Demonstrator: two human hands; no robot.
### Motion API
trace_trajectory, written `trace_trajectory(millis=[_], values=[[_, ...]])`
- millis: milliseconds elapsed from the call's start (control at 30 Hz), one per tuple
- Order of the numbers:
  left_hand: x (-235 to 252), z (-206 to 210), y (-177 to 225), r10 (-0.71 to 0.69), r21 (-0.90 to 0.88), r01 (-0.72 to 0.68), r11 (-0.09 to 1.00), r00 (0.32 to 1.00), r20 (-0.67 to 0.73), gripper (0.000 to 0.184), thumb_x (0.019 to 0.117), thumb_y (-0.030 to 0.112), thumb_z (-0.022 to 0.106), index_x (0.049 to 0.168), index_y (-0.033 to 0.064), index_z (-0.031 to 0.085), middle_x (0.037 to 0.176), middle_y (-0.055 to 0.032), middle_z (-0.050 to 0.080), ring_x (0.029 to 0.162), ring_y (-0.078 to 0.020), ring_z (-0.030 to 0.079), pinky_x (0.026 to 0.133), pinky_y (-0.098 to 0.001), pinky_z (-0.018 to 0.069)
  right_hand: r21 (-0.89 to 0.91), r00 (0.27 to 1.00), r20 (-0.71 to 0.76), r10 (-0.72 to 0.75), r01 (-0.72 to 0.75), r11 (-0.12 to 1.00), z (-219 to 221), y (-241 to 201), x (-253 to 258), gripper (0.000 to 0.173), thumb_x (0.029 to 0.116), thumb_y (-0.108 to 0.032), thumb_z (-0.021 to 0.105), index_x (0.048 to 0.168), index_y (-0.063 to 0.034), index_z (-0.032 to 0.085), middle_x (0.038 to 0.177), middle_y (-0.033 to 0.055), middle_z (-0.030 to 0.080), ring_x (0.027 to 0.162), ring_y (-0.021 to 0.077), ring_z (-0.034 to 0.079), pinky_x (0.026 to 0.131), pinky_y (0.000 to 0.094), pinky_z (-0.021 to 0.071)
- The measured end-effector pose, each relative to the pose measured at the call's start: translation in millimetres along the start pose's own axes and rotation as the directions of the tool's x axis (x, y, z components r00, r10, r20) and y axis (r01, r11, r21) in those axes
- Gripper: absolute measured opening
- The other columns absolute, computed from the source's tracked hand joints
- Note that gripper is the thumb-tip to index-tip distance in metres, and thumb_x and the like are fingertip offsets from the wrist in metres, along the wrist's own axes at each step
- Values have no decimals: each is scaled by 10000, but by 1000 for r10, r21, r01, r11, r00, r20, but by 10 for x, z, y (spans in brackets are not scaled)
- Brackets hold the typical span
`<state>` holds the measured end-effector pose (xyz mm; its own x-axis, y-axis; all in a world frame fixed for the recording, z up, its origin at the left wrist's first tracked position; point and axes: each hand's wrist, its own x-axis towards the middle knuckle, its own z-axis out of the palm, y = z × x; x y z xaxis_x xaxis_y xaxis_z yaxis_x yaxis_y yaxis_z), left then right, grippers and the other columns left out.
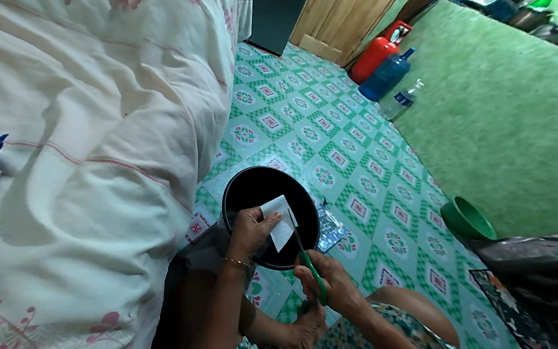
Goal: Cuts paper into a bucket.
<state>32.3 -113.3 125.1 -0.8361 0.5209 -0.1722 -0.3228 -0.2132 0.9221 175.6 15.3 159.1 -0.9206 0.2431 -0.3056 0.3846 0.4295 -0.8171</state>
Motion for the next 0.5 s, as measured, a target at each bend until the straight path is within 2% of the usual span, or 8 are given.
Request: trace_trajectory(millis=[133, 367, 500], values=[[-11, 22, 24, -47, 45, 45, 998, 997, 62, 57, 948, -15, 655, 904, -41, 680, 738, 5, 684, 675, 4, 650, 708, -183, 556, -18, 1000, 23, 7, -7, 1000, -6, 4, -2, 449, 931, -527, 602, 1000, -84, 601, 672, -126, 577, 576, -21, 590, 572, 175, 518], [-8, 31, 27, -67, 13, 66, 998, 996, 51, 63, 944, -38, 643, 889, -36, 674, 712, 8, 677, 651, 0, 653, 686, -181, 561, -19, 1000, 5, 22, -22, 1000, -9, -8, -3, 343, 949, -435, 621, 962, -93, 604, 621, -133, 551, 525, -28, 566, 528, 161, 499], [3, 16, 30, -87, 78, 78, 994, 990, 110, 67, 943, -20, 645, 886, -31, 678, 718, 13, 670, 654, 1, 640, 687, -190, 552, -1, 1000, 14, 13, -13, 1000, -3, 14, 7, 406, 934, -507, 612, 970, -103, 602, 630, -137, 561, 538, -24, 574, 537, 167, 503]])
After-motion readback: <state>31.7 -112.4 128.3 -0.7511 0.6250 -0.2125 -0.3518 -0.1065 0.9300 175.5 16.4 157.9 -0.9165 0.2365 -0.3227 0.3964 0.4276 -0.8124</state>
